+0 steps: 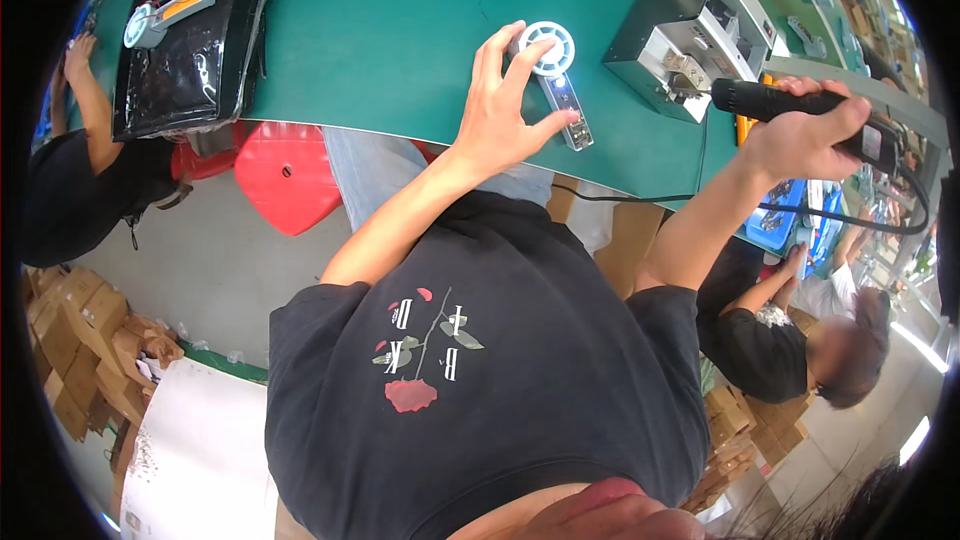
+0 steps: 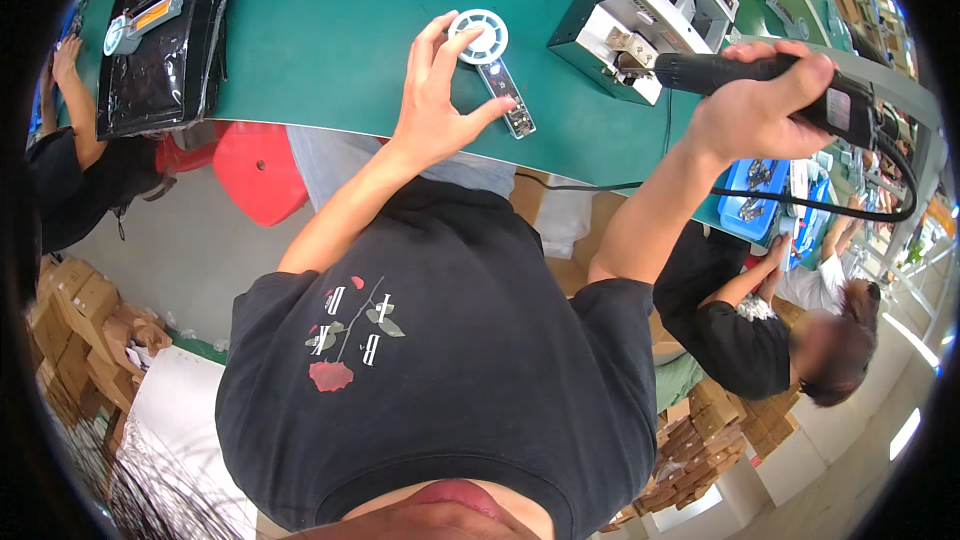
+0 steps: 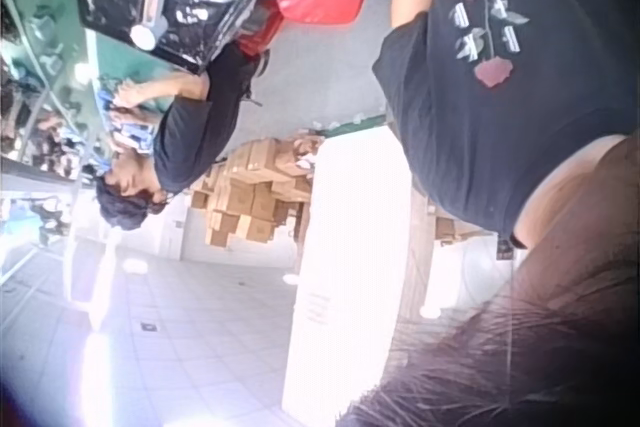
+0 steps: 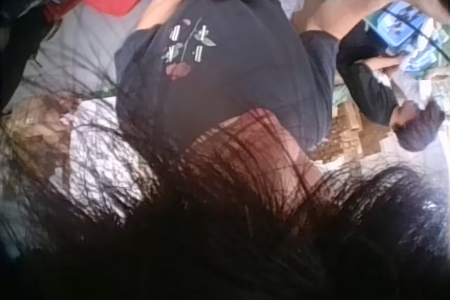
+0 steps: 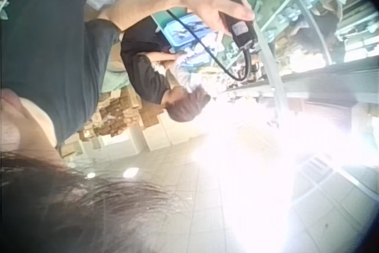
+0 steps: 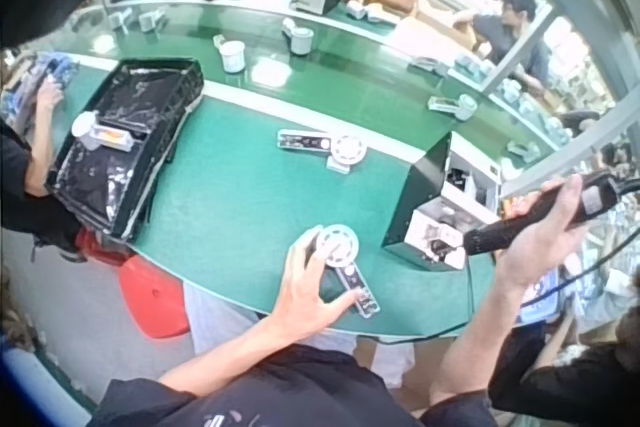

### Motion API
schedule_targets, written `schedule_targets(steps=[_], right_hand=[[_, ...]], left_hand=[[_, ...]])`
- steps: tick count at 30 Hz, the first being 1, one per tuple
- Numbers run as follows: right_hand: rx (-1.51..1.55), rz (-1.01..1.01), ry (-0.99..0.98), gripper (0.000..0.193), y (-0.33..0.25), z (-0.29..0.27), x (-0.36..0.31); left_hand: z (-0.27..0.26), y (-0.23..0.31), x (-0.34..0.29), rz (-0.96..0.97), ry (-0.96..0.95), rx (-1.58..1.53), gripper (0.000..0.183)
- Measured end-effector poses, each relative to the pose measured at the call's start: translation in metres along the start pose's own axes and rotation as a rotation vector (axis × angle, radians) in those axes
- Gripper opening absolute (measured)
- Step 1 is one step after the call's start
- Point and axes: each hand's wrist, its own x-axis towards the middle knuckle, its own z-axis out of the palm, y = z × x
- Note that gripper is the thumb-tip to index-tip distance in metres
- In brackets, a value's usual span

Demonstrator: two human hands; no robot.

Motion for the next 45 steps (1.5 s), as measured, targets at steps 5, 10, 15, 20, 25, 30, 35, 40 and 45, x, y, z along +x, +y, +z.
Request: schedule_targets(steps=[5, 10, 15, 20, 25, 30, 35, 40, 45], right_hand=[[-0.012, 0.028, -0.094, 0.031, -0.005, -0.012, -0.020], [0.123, 0.076, -0.157, 0.045, -0.039, -0.028, -0.073], [0.084, 0.137, -0.100, 0.061, -0.063, -0.038, -0.107], [0.027, 0.148, -0.100, 0.063, -0.067, -0.025, -0.119], [0.035, 0.157, -0.146, 0.062, -0.062, -0.022, -0.127], [0.059, 0.142, -0.187, 0.062, -0.061, -0.020, -0.131], [0.132, 0.074, -0.268, 0.070, -0.060, -0.027, -0.146], [0.132, 0.049, -0.288, 0.069, -0.057, -0.030, -0.150], [0.144, 0.102, -0.259, 0.072, -0.052, -0.037, -0.147]], left_hand=[[-0.002, 0.002, 0.000, 0.014, -0.030, 0.021, 0.095], [0.002, 0.000, -0.002, -0.003, -0.042, -0.025, 0.095], [0.000, -0.001, -0.003, 0.005, -0.032, -0.025, 0.094], [0.000, -0.003, -0.003, 0.015, -0.031, -0.017, 0.096], [0.001, -0.003, -0.002, 0.014, -0.027, -0.028, 0.097], [-0.001, -0.003, -0.003, 0.021, -0.016, -0.034, 0.097], [0.001, -0.003, -0.004, 0.015, -0.023, -0.029, 0.096], [0.000, -0.002, -0.004, 0.031, -0.009, -0.025, 0.096], [0.000, -0.001, -0.003, 0.024, -0.018, -0.014, 0.094]])
